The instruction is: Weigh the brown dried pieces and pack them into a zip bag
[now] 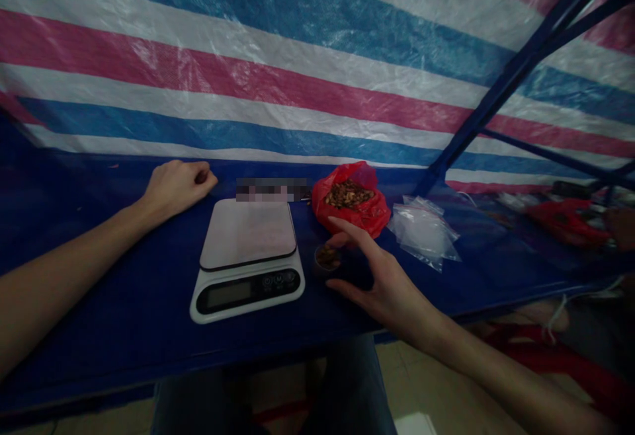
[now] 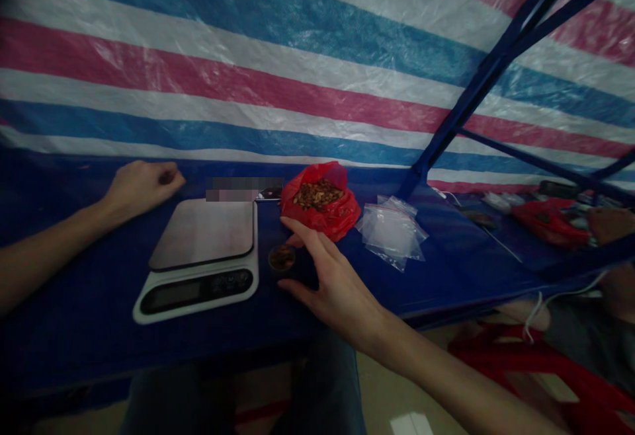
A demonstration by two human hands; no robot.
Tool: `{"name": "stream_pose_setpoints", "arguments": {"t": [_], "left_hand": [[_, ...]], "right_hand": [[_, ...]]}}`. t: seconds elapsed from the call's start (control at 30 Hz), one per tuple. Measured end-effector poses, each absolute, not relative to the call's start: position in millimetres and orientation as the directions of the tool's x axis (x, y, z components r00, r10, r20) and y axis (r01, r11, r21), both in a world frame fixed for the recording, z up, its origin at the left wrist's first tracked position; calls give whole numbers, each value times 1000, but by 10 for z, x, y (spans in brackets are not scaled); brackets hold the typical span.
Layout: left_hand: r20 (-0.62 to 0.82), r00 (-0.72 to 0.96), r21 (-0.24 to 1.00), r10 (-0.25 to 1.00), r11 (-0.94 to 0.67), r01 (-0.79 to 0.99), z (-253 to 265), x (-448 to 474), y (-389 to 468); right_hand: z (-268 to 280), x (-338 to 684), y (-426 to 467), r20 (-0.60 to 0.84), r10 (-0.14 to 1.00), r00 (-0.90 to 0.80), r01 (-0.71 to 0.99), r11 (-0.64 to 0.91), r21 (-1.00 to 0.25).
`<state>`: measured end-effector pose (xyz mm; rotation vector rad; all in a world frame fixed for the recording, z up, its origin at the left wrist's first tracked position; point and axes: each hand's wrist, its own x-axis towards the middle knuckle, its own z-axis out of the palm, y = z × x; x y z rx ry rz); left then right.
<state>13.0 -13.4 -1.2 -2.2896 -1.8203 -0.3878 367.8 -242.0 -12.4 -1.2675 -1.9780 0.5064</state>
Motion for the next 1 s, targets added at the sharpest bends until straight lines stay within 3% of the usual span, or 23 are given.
{"name": "stream_pose_setpoints", "arguments": {"t": [0.27, 0.5, 0.67, 0.87, 1.0], "left_hand": [[312, 219, -39, 925, -217, 975, 26, 156, -168], [325, 215, -16, 921, -222, 975, -10, 127, -135], [319, 218, 4, 922, -232, 973, -13, 120, -135], [320, 236, -9, 918, -246, 969, 7, 133, -149], [306, 218, -10, 927, -226, 974, 18, 153, -157]], "right_hand": [[-73, 3511, -2205, 409, 891, -196, 619, 436, -654], [-38, 3483, -2178, 439, 867, -237, 714, 462, -526], [-44, 3505, -2173, 451, 854, -260, 712, 485, -507], [75, 3570, -2404, 566, 793, -228, 730, 523, -439], [89, 3616, -2591, 476, 840, -260, 820, 452, -350]]}}
